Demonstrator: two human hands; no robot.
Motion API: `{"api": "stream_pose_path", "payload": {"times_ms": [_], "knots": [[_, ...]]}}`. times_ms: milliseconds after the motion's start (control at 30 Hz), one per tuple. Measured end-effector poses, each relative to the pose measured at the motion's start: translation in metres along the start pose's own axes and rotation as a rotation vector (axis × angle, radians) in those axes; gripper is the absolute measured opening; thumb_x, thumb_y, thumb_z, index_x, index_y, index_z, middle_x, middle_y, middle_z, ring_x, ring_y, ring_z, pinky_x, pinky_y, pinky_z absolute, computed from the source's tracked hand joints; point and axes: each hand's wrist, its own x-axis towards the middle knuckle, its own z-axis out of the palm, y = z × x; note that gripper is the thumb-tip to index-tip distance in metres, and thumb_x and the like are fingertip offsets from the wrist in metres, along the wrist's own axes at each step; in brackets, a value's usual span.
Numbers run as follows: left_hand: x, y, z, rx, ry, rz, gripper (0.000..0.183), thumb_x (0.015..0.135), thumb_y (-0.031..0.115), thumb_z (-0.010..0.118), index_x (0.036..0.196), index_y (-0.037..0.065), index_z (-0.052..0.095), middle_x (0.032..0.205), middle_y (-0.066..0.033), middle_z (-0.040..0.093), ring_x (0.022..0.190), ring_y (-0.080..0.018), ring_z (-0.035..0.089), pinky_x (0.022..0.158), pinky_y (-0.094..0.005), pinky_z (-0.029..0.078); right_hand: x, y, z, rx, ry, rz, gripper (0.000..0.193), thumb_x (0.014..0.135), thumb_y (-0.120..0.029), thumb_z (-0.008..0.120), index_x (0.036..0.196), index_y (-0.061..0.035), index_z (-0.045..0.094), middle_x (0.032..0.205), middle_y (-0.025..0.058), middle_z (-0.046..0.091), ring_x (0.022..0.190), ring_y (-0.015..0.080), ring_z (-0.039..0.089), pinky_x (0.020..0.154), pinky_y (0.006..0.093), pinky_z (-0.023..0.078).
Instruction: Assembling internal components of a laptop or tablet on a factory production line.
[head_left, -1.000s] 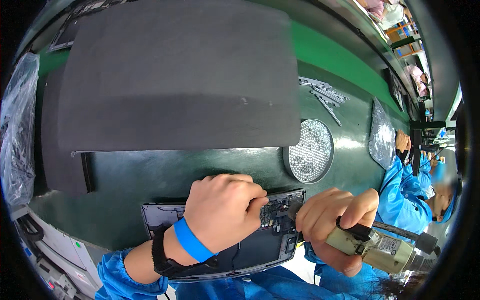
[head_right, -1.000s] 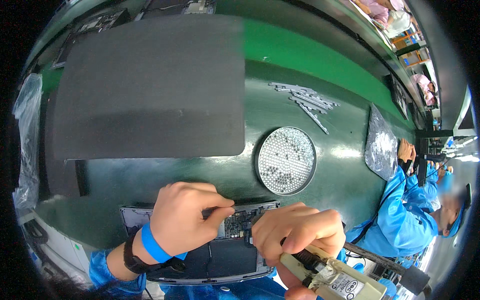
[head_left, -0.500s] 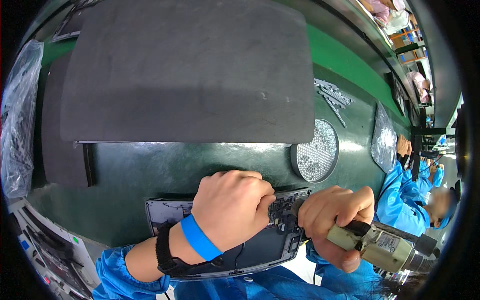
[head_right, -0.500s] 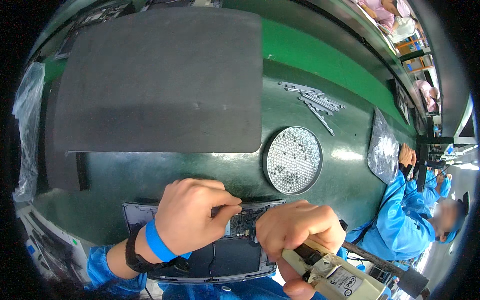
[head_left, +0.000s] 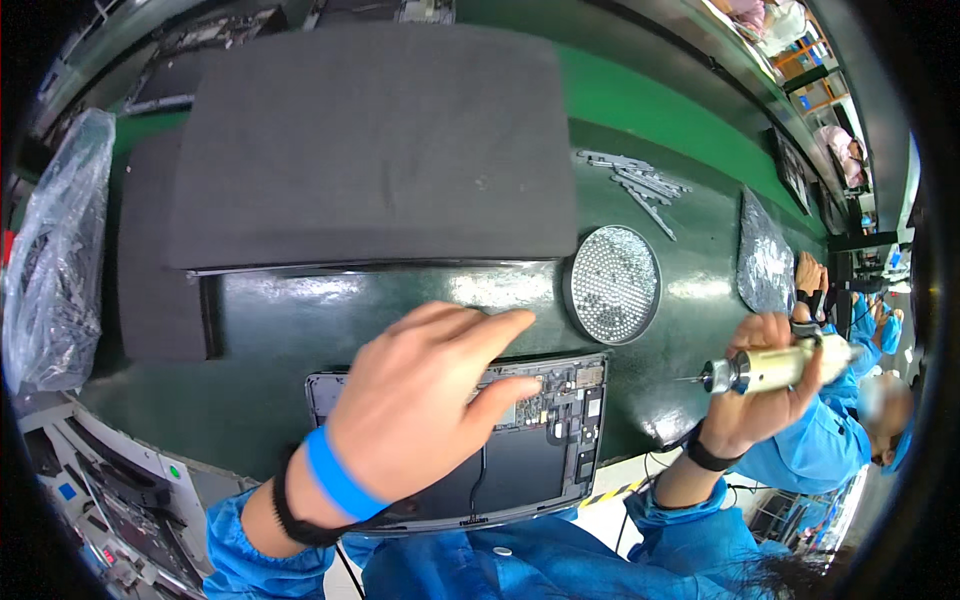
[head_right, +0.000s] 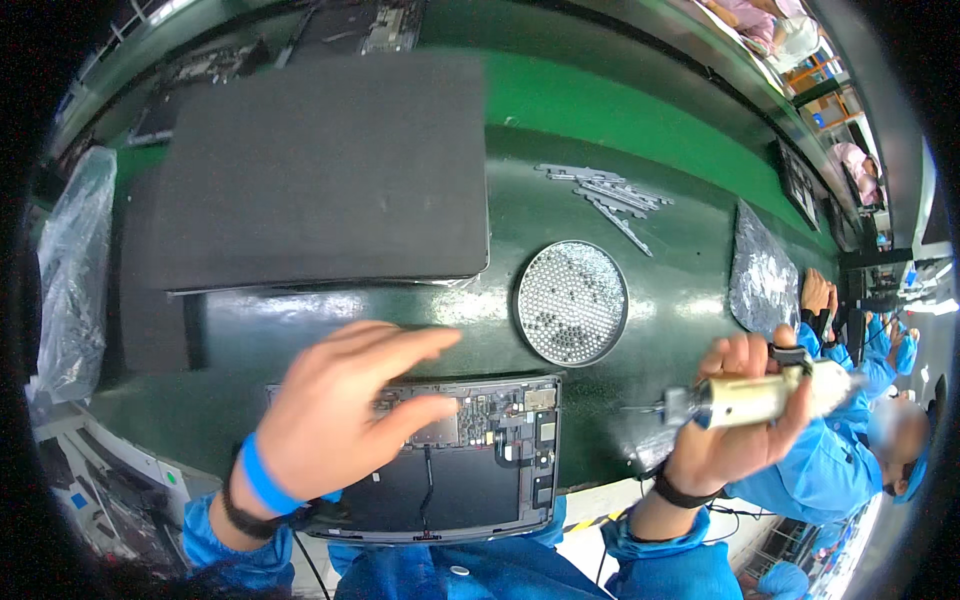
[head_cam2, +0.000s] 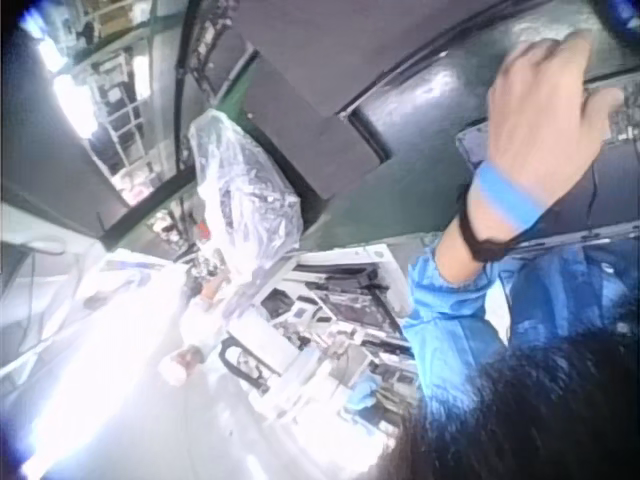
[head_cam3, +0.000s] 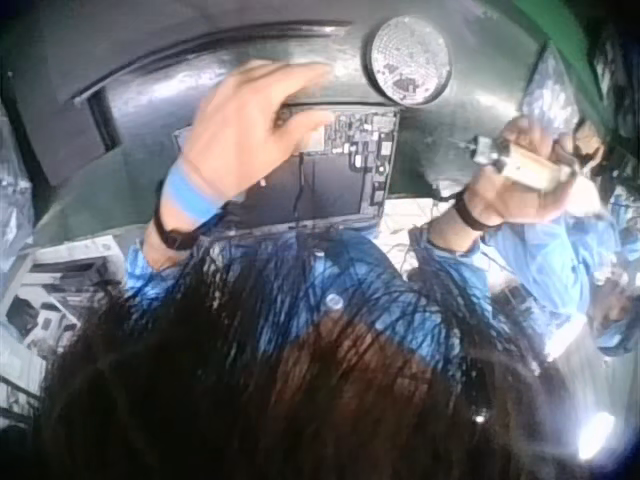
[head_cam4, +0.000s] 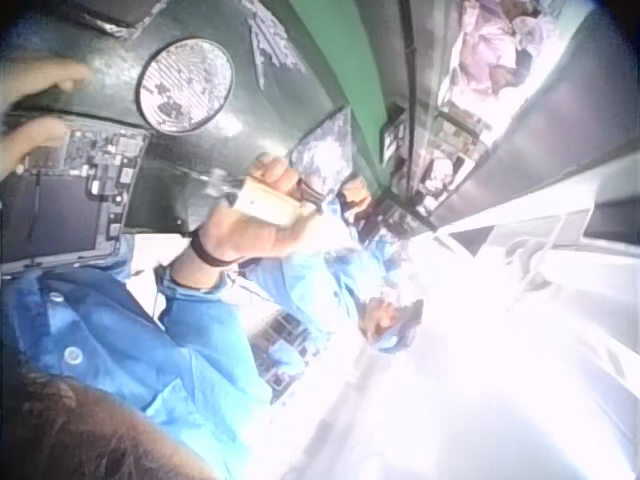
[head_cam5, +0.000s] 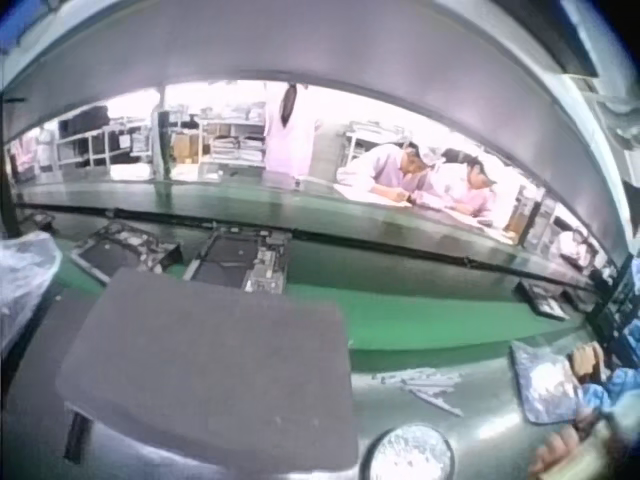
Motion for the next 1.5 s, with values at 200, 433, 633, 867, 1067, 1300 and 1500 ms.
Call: {"api": "stream_pose_path", "payload": {"times_ms": [200, 433, 633, 867, 1067, 1300, 1500], "knots": [[-0.067, 0.035, -0.068, 0.052, 0.166, -0.006, 0.036, 0.072, 0.008, 0.080, 0.106, -0.001, 0.070, 0.097, -0.0169, 0.071, 0.087, -0.0323, 0.068, 0.078, -0.0367, 0.053, -0.010, -0.030, -0.141, -0.178, 0.413, 0.255, 0.016, 0.097, -0.029, 0.062, 0.105, -0.0170, 0.057, 0.102, 0.0089, 0.069, 0.073, 0.0171, 0.061, 0.062, 0.0315, 0.051], [-0.258, -0.011, -0.005, -0.276, 0.654, -0.649, 0.010, 0.086, 0.007, 0.072, 0.085, -0.003, 0.073, 0.083, -0.0106, 0.074, 0.081, -0.0149, 0.068, 0.076, -0.0303, 0.053, -0.006, -0.027, -0.196, 0.213, 0.249, 0.525, 0.030, 0.099, -0.027, 0.059, 0.118, -0.0028, 0.061, 0.105, 0.0115, 0.070, 0.093, 0.0211, 0.068, 0.095, 0.0387, 0.053], [-0.344, -0.038, 0.048, -0.138, 0.894, -0.790, 0.016, 0.089, 0.013, 0.071, 0.095, -0.001, 0.074, 0.079, -0.0086, 0.074, 0.073, -0.0110, 0.068, 0.069, -0.0261, 0.054, 0.008, -0.039, -0.226, 0.091, 0.246, 0.634, 0.057, 0.103, -0.022, 0.047, 0.150, 0.0028, 0.027, 0.154, 0.0185, 0.036, 0.140, 0.0227, 0.040, 0.112, 0.0317, 0.041], [-0.416, -0.027, 0.015, 0.169, 1.403, -0.664, 0.014, 0.088, 0.008, 0.067, 0.097, -0.001, 0.073, 0.082, -0.0094, 0.074, 0.074, -0.0160, 0.071, 0.070, -0.0268, 0.054, -0.014, -0.017, 0.000, -0.392, -0.678, 0.499, 0.030, 0.087, -0.013, 0.067, 0.111, -0.0042, 0.052, 0.081, 0.0012, 0.055, 0.060, 0.0076, 0.052, 0.047, 0.0207, 0.044], [-0.479, -0.040, -0.030, 1.003, 1.548, -0.736, 0.031, 0.081, 0.021, 0.075, 0.107, 0.004, 0.072, 0.110, -0.0114, 0.069, 0.112, -0.0319, 0.060, 0.095, -0.0431, 0.046, -0.253, 0.075, 0.295, -0.535, -1.905, 0.613, 0.016, 0.089, -0.011, 0.068, 0.082, 0.0034, 0.067, 0.064, 0.0021, 0.061, 0.056, 0.0091, 0.055, 0.050, 0.0262, 0.044], [-0.481, -0.076, -0.038, 0.965, 1.513, -0.706, 0.045, 0.077, 0.031, 0.079, 0.113, 0.007, 0.071, 0.124, -0.0114, 0.064, 0.127, -0.0373, 0.050, 0.104, -0.0495, 0.040, -0.435, 0.244, 0.383, -0.765, -1.693, -0.171, 0.017, 0.080, -0.018, 0.071, 0.092, -0.0061, 0.076, 0.088, 0.0172, 0.073, 0.087, 0.0358, 0.070, 0.080, 0.0422, 0.055], [-0.485, -0.078, -0.032, 0.867, 1.578, -0.699, 0.042, 0.076, 0.029, 0.080, 0.111, 0.007, 0.072, 0.123, -0.0110, 0.065, 0.125, -0.0406, 0.049, 0.104, -0.0535, 0.039, -0.485, 0.277, 0.416, -1.201, -1.718, -0.200, 0.019, 0.075, -0.020, 0.075, 0.090, -0.0077, 0.076, 0.098, 0.0196, 0.072, 0.096, 0.0368, 0.069, 0.087, 0.0445, 0.054]]}}
